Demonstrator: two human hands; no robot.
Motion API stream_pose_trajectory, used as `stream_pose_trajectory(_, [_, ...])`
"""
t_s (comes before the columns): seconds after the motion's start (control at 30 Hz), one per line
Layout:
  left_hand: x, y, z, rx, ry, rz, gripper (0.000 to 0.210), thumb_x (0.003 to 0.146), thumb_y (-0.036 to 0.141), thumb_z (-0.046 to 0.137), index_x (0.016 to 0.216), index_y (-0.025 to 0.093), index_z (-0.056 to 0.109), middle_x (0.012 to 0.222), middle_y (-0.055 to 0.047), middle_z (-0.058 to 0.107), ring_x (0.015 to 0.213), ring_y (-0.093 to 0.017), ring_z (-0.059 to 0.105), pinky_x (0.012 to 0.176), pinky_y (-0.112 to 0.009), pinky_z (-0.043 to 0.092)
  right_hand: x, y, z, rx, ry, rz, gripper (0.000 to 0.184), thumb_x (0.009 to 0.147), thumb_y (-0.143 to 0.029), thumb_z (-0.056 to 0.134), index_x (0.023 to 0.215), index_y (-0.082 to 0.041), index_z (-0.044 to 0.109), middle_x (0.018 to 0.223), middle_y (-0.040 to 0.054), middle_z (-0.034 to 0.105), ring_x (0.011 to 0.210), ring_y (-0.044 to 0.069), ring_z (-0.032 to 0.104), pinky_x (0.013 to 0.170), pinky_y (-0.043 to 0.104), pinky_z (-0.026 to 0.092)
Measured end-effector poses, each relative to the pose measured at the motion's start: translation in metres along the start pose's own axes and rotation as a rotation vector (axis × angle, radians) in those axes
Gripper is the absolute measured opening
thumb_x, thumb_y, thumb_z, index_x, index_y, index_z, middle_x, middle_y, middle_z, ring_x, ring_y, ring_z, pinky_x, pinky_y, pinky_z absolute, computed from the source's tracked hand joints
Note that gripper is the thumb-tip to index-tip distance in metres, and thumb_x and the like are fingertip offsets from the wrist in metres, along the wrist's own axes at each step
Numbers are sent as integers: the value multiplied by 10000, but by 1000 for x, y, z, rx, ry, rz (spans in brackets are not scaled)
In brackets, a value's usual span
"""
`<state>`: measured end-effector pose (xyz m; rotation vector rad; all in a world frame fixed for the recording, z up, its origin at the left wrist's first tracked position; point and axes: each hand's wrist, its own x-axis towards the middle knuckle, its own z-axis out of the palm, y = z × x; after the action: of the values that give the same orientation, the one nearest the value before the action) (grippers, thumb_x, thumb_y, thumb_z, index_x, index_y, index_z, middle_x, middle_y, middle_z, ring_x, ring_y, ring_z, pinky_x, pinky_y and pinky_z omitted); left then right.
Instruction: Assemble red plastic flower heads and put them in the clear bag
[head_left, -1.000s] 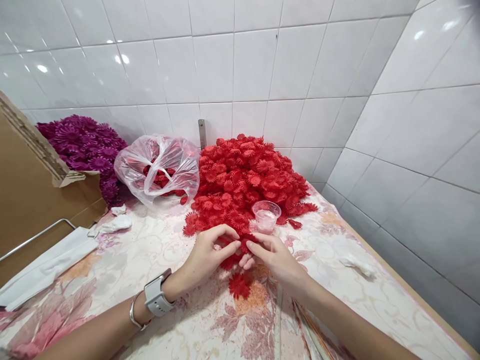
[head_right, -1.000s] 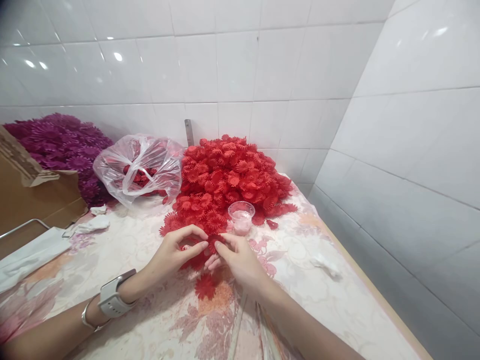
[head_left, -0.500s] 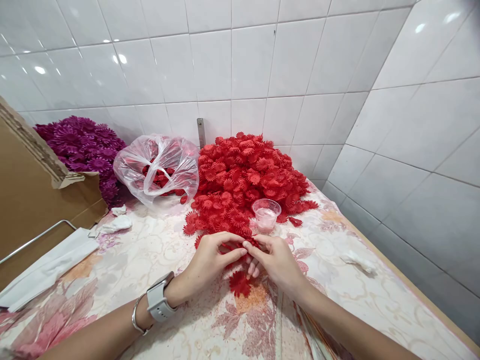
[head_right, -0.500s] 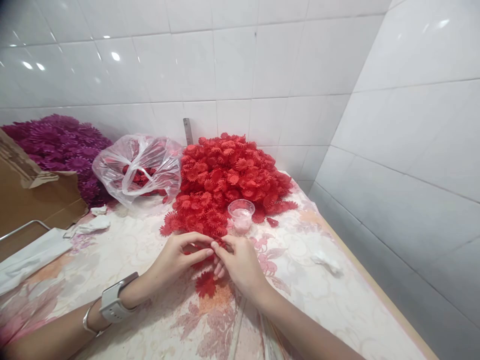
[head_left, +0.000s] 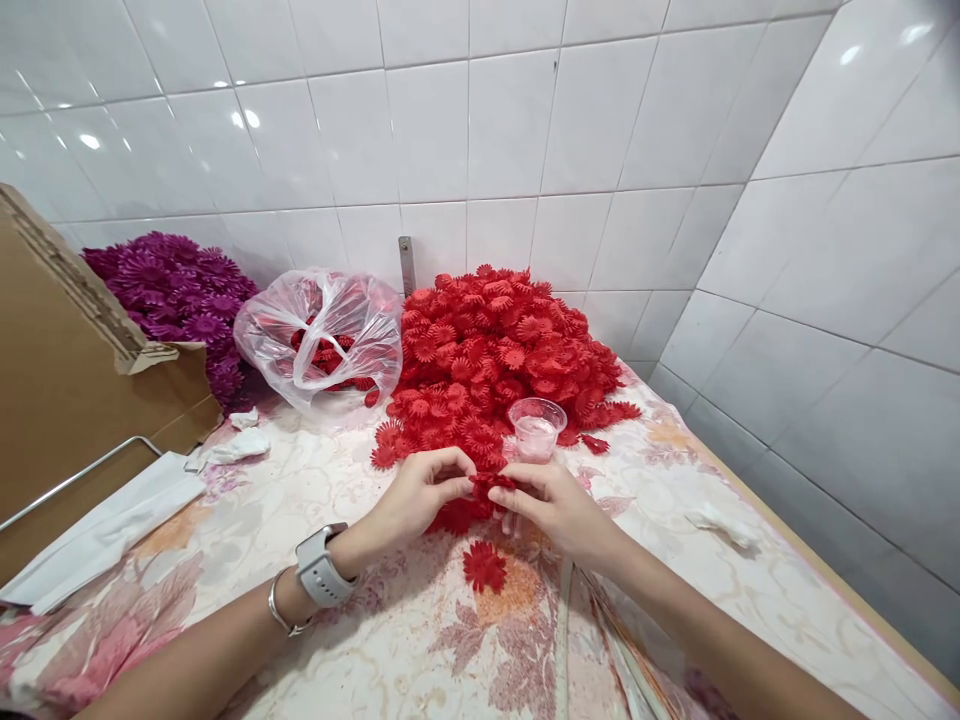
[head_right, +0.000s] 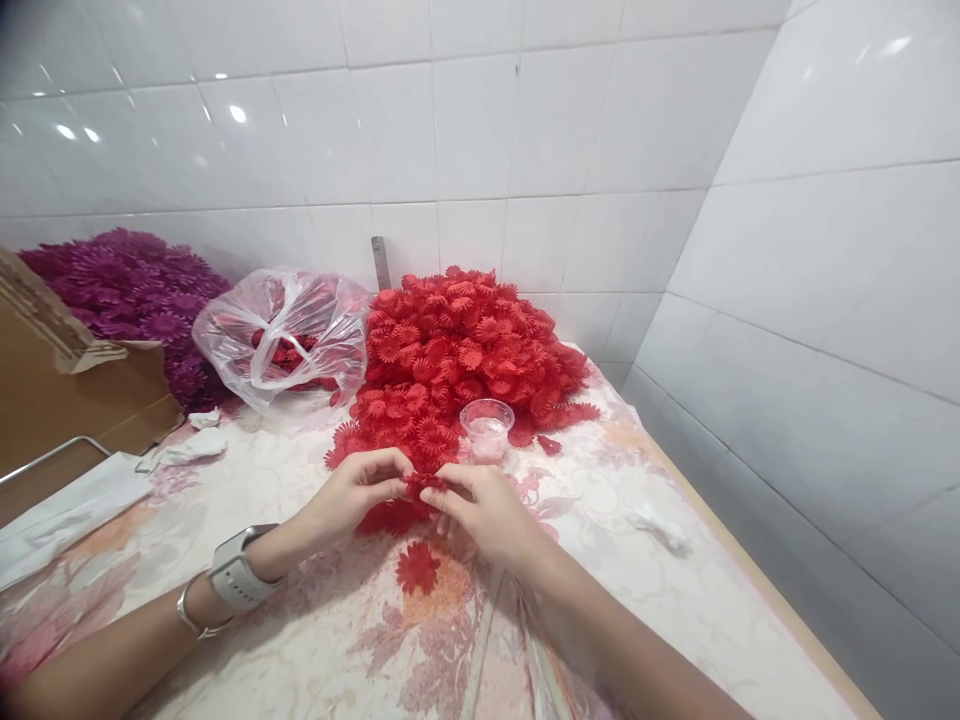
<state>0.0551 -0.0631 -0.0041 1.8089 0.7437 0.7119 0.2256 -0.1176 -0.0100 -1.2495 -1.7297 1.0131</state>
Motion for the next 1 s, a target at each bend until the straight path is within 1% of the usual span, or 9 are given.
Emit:
stream_pose_trajectory(0.1, [3, -4, -3, -140, -84, -68, 86, 711, 222, 608, 732, 147, 570, 766, -13, 619, 745, -136, 562, 717, -255, 422, 1, 2, -7, -375, 37, -257, 197, 793, -105, 442, 713, -163, 613, 628, 18, 604, 578, 125, 530, 556, 228, 401])
stream_pose_trajectory(0.23, [3, -2, -11, -227, -119, -89, 107, 725, 238, 596, 746, 155, 532, 814, -36, 624, 803, -155, 584, 764, -299, 445, 0, 9, -23, -587, 68, -437, 359, 683, 22, 385, 830, -174, 648, 782, 59, 663, 705, 164, 592, 621, 258, 443])
stream_pose_trajectory(0.3, [3, 0, -16, -61, -24, -31, 78, 760, 239, 547, 748, 165, 525, 798, -34, 620, 777, -157, 586, 748, -313, 453, -1, 10, -30, -598, 134, -395, 362, 718, -13, 380, 883, -188, 650, 849, 68, 674, 761, 188, 613, 670, 294, 463])
stream_pose_trajectory(0.37, [3, 1, -20, 247, 122, 74, 52, 777, 218, 516, 783, 177, 547, 817, -35, 621, 785, -167, 580, 759, -329, 446, -2, 9, -32, -542, 211, -319, 339, 754, -63, 389, 933, -205, 640, 918, 66, 674, 839, 209, 617, 743, 334, 464])
stream_pose_trajectory(0.43, [2, 3, -21, 504, 225, 201, 117, 767, 177, 518, 872, 195, 568, 952, -50, 618, 912, -192, 558, 838, -359, 416, -3, 5, -28, -431, 250, -231, 319, 761, -95, 412, 967, -218, 623, 984, 57, 663, 891, 220, 609, 797, 364, 450])
stream_pose_trajectory(0.5, [0, 5, -18, 619, 261, 303, 203, 756, 137, 518, 941, 203, 568, 1093, -62, 581, 1045, -205, 504, 916, -373, 370, -3, 2, -20, -265, 217, -112, 296, 786, -142, 417, 1006, -220, 599, 915, 50, 669, 781, 205, 625, 749, 365, 466])
stream_pose_trajectory(0.6, [-4, 10, -9, 578, 226, 320, 163, 782, 156, 506, 924, 194, 577, 1059, -59, 598, 1010, -183, 525, 890, -329, 395, -2, -1, -9, 47, 115, 51, 272, 834, -254, 395, 1043, -197, 561, 662, 13, 628, 558, 161, 589, 619, 324, 481])
stream_pose_trajectory(0.7, [-7, 12, -1, 481, 179, 260, 111, 794, 230, 527, 882, 187, 579, 919, -39, 630, 871, -159, 571, 789, -283, 439, -1, -2, -3, 280, 67, 115, 232, 802, -286, 457, 982, -174, 554, 624, -1, 604, 594, 155, 594, 628, 300, 478])
stream_pose_trajectory(1.0, [-8, 7, 0, 628, 257, 350, 178, 783, 89, 435, 842, 179, 576, 907, -55, 612, 875, -170, 541, 789, -310, 429, -1, -3, 4, 483, 47, 200, 200, 737, -344, 534, 702, -147, 524, 574, -9, 593, 437, 95, 557, 445, 215, 437])
